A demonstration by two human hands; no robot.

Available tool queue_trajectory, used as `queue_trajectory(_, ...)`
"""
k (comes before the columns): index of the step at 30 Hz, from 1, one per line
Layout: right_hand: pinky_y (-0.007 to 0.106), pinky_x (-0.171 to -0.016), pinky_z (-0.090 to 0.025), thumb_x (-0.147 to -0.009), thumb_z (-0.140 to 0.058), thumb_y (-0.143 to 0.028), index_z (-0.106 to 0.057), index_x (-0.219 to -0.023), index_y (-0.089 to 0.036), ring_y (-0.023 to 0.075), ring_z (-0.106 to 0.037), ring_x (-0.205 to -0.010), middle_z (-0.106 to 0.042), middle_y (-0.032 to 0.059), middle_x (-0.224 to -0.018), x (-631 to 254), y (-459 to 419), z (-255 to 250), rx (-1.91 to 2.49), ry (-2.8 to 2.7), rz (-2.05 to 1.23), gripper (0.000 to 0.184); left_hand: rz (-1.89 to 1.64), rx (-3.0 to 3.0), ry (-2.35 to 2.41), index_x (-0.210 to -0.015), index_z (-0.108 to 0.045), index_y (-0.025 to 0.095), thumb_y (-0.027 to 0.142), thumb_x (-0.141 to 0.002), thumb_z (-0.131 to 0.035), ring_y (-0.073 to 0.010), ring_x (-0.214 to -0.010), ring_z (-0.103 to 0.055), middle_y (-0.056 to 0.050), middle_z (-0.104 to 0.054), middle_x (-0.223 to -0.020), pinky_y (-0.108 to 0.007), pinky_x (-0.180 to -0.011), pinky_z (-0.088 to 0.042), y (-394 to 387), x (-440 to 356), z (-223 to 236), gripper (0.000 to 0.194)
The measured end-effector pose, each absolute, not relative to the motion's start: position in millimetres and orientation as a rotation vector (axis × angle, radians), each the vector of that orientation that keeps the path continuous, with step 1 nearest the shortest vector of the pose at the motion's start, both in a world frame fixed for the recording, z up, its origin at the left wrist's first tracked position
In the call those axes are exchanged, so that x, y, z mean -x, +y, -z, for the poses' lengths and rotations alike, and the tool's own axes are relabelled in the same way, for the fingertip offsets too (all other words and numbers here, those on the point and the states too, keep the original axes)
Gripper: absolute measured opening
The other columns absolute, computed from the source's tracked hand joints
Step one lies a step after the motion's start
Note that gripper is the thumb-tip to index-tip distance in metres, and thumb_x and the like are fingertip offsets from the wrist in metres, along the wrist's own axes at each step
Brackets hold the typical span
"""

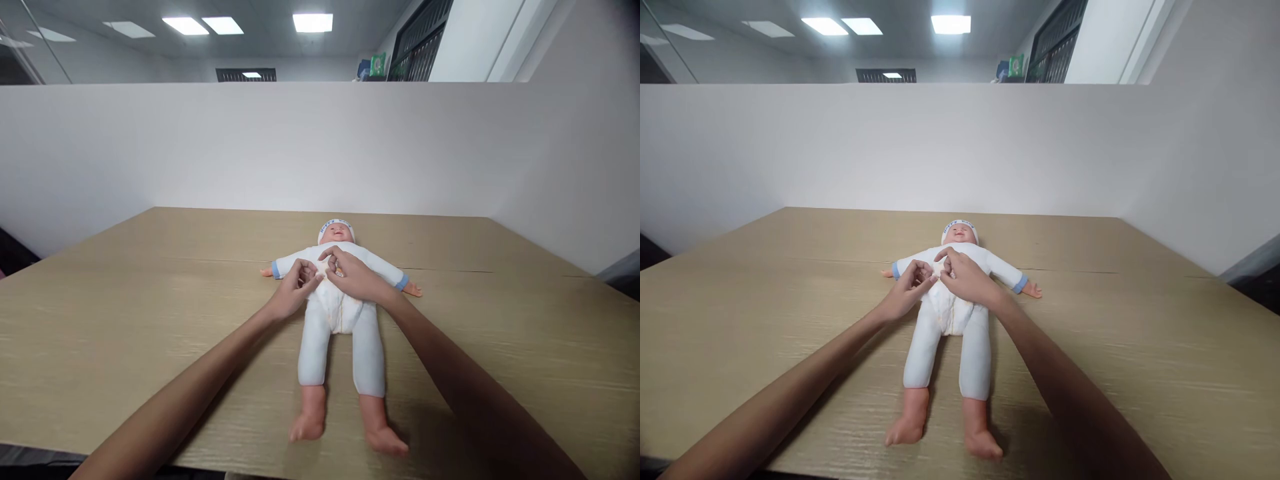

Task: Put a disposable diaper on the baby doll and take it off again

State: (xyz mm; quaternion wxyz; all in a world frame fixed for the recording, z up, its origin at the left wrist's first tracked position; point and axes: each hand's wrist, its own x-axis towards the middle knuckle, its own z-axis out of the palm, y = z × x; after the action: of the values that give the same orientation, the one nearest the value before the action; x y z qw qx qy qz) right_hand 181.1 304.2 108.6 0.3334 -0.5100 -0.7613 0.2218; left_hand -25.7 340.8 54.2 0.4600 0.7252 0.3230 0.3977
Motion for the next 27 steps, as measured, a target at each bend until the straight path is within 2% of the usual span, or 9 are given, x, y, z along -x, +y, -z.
queue_trajectory(4,0.039,-0.09,-0.048,-0.094,-0.053,-0.011,-0.064,-0.115,-0.021,0.0254,-0.062,-0.097,-0.064,0.0062,-0.102,-175,294,-110,1.342,-1.982,-0.217,0.025,-1.095,-1.848,0.921,-0.109,-0.057,0.023,0.053,-0.102,-0.071,-0.0165,-0.081,-0.05,0.0,-0.059,-0.097,-0.03,-0.074,-0.041,326,27,-62,0.034)
queue_trajectory(7,0.043,-0.096,-0.047,-0.098,-0.054,-0.01,-0.064,-0.11,-0.022,0.0285,-0.064,-0.105,-0.067,0.0084,-0.107,-168,257,-114,1.266,-1.932,-0.015,0.02,-1.147,-2.08,0.913,-0.104,-0.06,0.022,0.047,-0.108,-0.063,-0.0186,-0.086,-0.054,-0.003,-0.066,-0.105,-0.033,-0.079,-0.043,298,35,-73,0.025)
queue_trajectory(10,0.037,-0.087,-0.05,-0.101,-0.051,-0.009,-0.062,-0.109,-0.023,0.0225,-0.066,-0.094,-0.067,0.006,-0.106,-169,207,-108,1.161,-1.981,-0.198,0.02,-0.916,-2.414,0.686,-0.105,-0.064,0.022,0.039,-0.113,-0.054,-0.0222,-0.098,-0.059,-0.005,-0.071,-0.108,-0.038,-0.09,-0.044,264,50,-79,0.022)
queue_trajectory(14,0.032,-0.076,-0.049,-0.102,-0.052,-0.012,-0.062,-0.106,-0.024,0.0185,-0.066,-0.081,-0.069,0.002,-0.098,-192,171,-77,1.253,-2.063,-0.466,0.016,-0.522,-2.636,0.576,-0.108,-0.069,0.024,0.038,-0.114,-0.053,-0.0244,-0.107,-0.06,-0.004,-0.075,-0.121,-0.042,-0.096,-0.039,245,65,-73,0.022)
queue_trajectory(17,0.033,-0.079,-0.05,-0.102,-0.06,-0.02,-0.064,-0.103,-0.024,0.0208,-0.068,-0.086,-0.071,0.0021,-0.096,-210,177,-54,1.349,-2.032,-0.426,0.006,-0.483,-2.608,0.706,-0.097,-0.064,0.022,0.042,-0.115,-0.051,-0.0243,-0.103,-0.06,-0.004,-0.073,-0.107,-0.041,-0.094,-0.039,254,62,-65,0.03)
queue_trajectory(19,0.034,-0.078,-0.049,-0.102,-0.063,-0.024,-0.065,-0.102,-0.024,0.0212,-0.067,-0.085,-0.071,0.0024,-0.095,-214,186,-47,1.409,-2.02,-0.365,0.001,-0.525,-2.544,0.788,-0.091,-0.058,0.022,0.046,-0.113,-0.055,-0.0239,-0.099,-0.06,-0.003,-0.07,-0.097,-0.039,-0.092,-0.041,262,54,-63,0.033)
queue_trajectory(24,0.033,-0.07,-0.043,-0.102,-0.067,-0.03,-0.061,-0.088,-0.023,0.0199,-0.061,-0.073,-0.064,0.0005,-0.083,-207,199,-45,1.499,-2.03,-0.253,0.017,-0.567,-2.436,0.997,-0.093,-0.056,0.022,0.048,-0.103,-0.072,-0.0222,-0.084,-0.061,0.0,-0.068,-0.086,-0.038,-0.086,-0.042,270,31,-64,0.032)
queue_trajectory(27,0.034,-0.072,-0.045,-0.103,-0.066,-0.029,-0.063,-0.089,-0.023,0.0212,-0.063,-0.078,-0.066,0.0018,-0.088,-205,197,-41,1.51,-2.037,-0.225,0.015,-0.549,-2.469,1.018,-0.083,-0.056,0.021,0.045,-0.101,-0.075,-0.0228,-0.083,-0.062,0.0,-0.068,-0.079,-0.038,-0.085,-0.039,269,27,-62,0.035)
